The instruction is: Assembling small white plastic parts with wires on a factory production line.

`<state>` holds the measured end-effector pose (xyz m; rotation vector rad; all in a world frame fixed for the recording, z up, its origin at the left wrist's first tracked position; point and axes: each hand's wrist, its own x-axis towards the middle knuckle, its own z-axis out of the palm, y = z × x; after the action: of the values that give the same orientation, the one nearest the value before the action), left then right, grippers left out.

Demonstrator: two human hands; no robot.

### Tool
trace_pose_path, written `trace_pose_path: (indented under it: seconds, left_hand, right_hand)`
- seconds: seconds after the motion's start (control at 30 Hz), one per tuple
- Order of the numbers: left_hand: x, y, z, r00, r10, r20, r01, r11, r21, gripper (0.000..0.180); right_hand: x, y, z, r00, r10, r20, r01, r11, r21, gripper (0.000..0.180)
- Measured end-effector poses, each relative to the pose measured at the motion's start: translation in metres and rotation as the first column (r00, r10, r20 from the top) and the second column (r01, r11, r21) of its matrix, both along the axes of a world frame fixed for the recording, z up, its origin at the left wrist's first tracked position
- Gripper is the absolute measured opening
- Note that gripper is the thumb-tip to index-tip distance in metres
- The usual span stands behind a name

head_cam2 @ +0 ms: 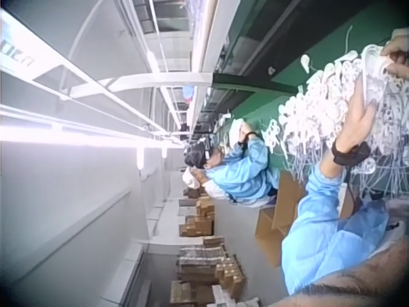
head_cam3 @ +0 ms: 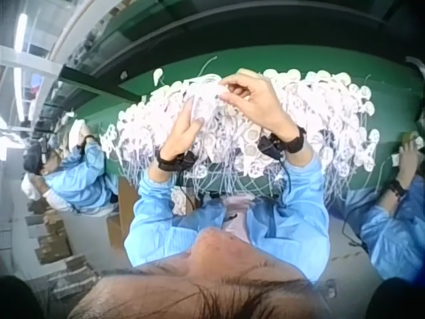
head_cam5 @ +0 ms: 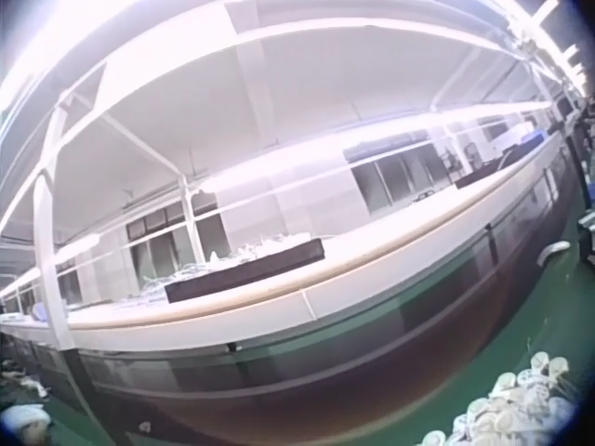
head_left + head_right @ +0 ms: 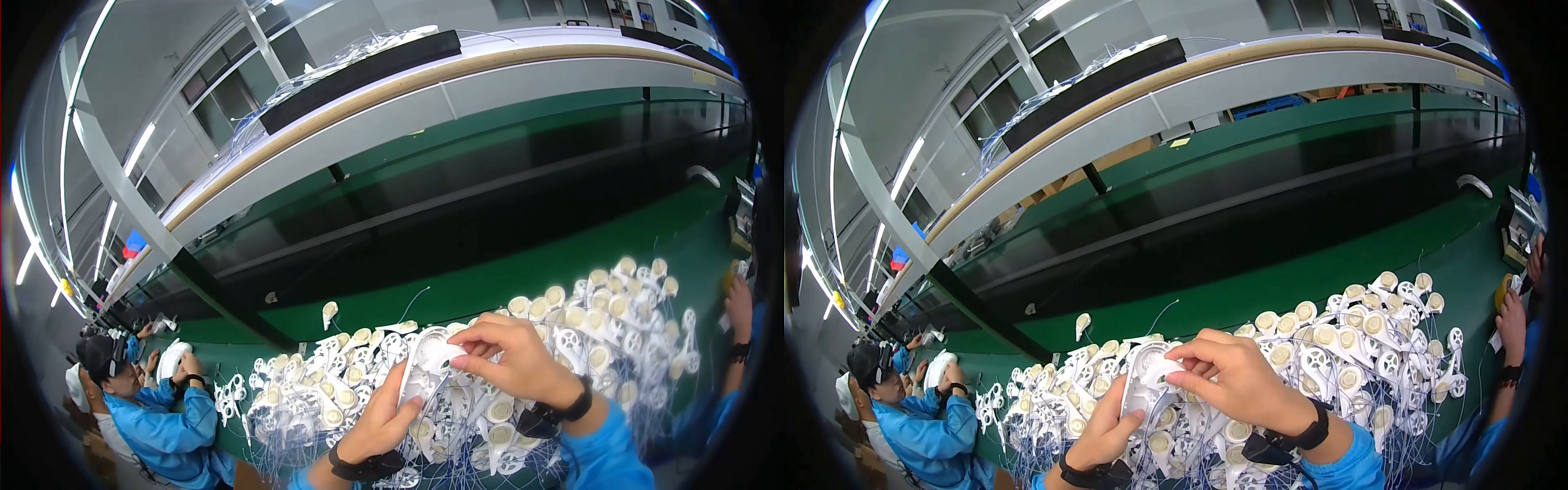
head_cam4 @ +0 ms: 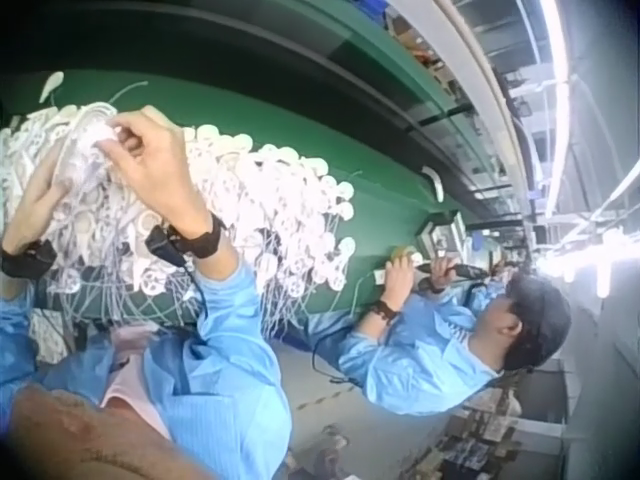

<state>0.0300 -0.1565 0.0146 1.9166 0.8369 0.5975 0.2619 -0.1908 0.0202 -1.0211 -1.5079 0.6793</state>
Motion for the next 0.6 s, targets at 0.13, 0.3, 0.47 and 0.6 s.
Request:
trace_pose_path:
  seconds: [0.13,0.3,0.47,0.6]
  left_hand:
    - [-0.0008,-0.0002,0.0011,0.997,0.0,-0.076,0.006,0.996,0.085,0.056]
    - [0.0038,-0.0055,0.0063,0.996,-0.013,-0.092,0.018,0.998,0.056,0.059]
    - [0.0015,-0.0022,-0.0016,0.996,-0.02,-0.086,0.035,0.982,0.183,0.06]
    - [0.003,-0.0023,-0.0018,0.995,0.007,-0.098,0.005,0.992,0.124,0.057]
  right_hand:
    - [-0.0013,0.0016,-0.0018,1.0,-0.022,0.014,0.022,0.999,0.026,0.023]
    - [-0.0035,0.0029,-0.0035,0.999,-0.039,0.03,0.038,0.999,0.036,0.025]
    - [-0.0059,0.0031,-0.0068,0.996,-0.055,0.074,0.048,0.995,0.088,0.024]
    - [-0.0059,0.0048,-0.009,0.994,-0.049,0.1,0.036,0.991,0.132,0.023]
